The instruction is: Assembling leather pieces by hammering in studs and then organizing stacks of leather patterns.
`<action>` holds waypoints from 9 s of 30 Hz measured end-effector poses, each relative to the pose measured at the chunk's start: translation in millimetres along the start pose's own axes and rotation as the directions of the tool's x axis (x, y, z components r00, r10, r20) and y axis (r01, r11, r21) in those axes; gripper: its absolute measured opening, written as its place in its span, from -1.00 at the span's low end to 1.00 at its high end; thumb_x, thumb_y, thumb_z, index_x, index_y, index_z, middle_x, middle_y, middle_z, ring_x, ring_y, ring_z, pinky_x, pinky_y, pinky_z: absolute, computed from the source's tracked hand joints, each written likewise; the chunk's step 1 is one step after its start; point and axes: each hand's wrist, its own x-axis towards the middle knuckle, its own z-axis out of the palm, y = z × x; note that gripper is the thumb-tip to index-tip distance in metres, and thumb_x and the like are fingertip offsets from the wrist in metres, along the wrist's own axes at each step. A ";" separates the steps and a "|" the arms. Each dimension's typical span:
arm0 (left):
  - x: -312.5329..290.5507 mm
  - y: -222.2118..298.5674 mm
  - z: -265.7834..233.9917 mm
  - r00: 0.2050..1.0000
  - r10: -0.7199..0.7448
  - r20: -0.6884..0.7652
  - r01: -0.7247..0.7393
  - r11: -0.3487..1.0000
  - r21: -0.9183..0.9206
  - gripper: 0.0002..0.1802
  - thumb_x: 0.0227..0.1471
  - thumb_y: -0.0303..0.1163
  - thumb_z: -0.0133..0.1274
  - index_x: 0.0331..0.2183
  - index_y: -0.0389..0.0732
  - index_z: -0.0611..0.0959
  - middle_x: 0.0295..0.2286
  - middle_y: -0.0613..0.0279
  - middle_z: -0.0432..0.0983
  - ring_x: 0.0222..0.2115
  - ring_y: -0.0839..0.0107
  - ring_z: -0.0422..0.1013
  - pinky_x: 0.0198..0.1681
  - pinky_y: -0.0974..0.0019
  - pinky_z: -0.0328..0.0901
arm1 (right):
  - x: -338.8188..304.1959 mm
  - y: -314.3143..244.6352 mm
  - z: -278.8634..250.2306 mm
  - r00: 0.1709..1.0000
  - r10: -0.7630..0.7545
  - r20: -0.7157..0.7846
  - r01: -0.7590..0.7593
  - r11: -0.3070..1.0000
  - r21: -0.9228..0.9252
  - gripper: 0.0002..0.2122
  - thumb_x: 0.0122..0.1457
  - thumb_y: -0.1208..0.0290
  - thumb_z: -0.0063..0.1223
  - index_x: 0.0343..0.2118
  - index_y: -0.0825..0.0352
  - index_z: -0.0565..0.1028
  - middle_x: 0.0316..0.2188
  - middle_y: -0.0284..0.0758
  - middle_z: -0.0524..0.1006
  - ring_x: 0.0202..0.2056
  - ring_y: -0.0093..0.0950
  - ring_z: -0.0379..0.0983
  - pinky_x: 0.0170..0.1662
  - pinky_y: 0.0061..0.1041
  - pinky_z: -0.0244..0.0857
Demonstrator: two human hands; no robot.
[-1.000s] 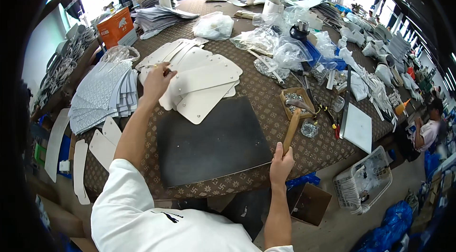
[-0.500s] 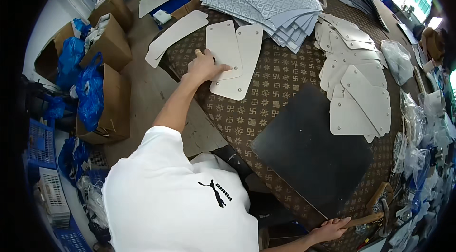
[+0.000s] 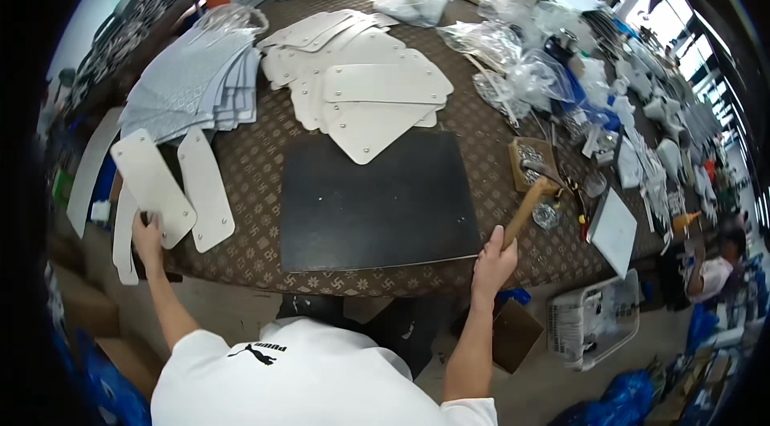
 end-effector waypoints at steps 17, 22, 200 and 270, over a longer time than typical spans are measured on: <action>-136.9 318.7 153.5 0.023 0.880 0.475 -0.497 0.422 -0.758 -0.70 0.13 -0.36 0.19 -0.12 -0.30 0.64 -0.17 -0.08 0.58 -0.08 -0.01 0.49 -0.01 0.09 0.37 | -68.3 -20.4 -43.6 1.000 0.003 -0.012 -0.006 0.982 -0.187 -0.75 0.41 0.20 0.02 -0.38 0.19 0.33 -0.69 -0.63 0.18 -0.74 -0.80 0.06 -0.73 -0.68 -0.10; -114.0 309.6 144.8 0.333 0.690 0.642 -0.053 0.694 -0.718 -0.77 0.17 -0.45 0.19 -0.15 -0.37 0.66 -0.27 0.16 0.59 -0.24 0.38 0.51 -0.11 0.32 0.40 | -107.2 -59.3 -56.4 0.999 0.010 -0.039 -0.014 0.996 -0.083 -0.70 0.44 0.18 -0.01 -0.43 0.19 0.30 -0.69 -0.61 0.16 -0.74 -0.81 0.01 -0.74 -0.69 -0.17; -90.2 331.0 61.6 0.155 0.761 0.629 -0.494 0.611 -0.618 -0.68 0.08 -0.22 0.25 -0.26 -0.29 0.69 -0.31 -0.03 0.62 -0.21 0.03 0.56 -0.13 0.03 0.42 | 52.9 50.3 -64.0 0.989 0.147 -0.032 -0.150 0.968 -0.199 -0.52 0.40 0.18 0.02 0.02 0.66 0.45 -0.62 -0.16 0.42 -0.74 -0.45 0.13 -0.68 -0.40 0.10; -164.3 319.6 116.2 0.300 0.808 0.507 0.315 0.417 -0.852 -0.81 0.04 -0.53 0.29 -0.25 -0.37 0.72 -0.35 0.14 0.64 -0.42 0.46 0.53 -0.26 0.34 0.42 | -156.6 -134.9 -6.3 0.927 0.081 0.367 0.016 0.967 -0.253 -0.70 0.43 0.21 -0.01 -0.44 0.23 0.30 -0.69 -0.53 0.22 -0.75 -0.80 0.01 -0.73 -0.71 -0.13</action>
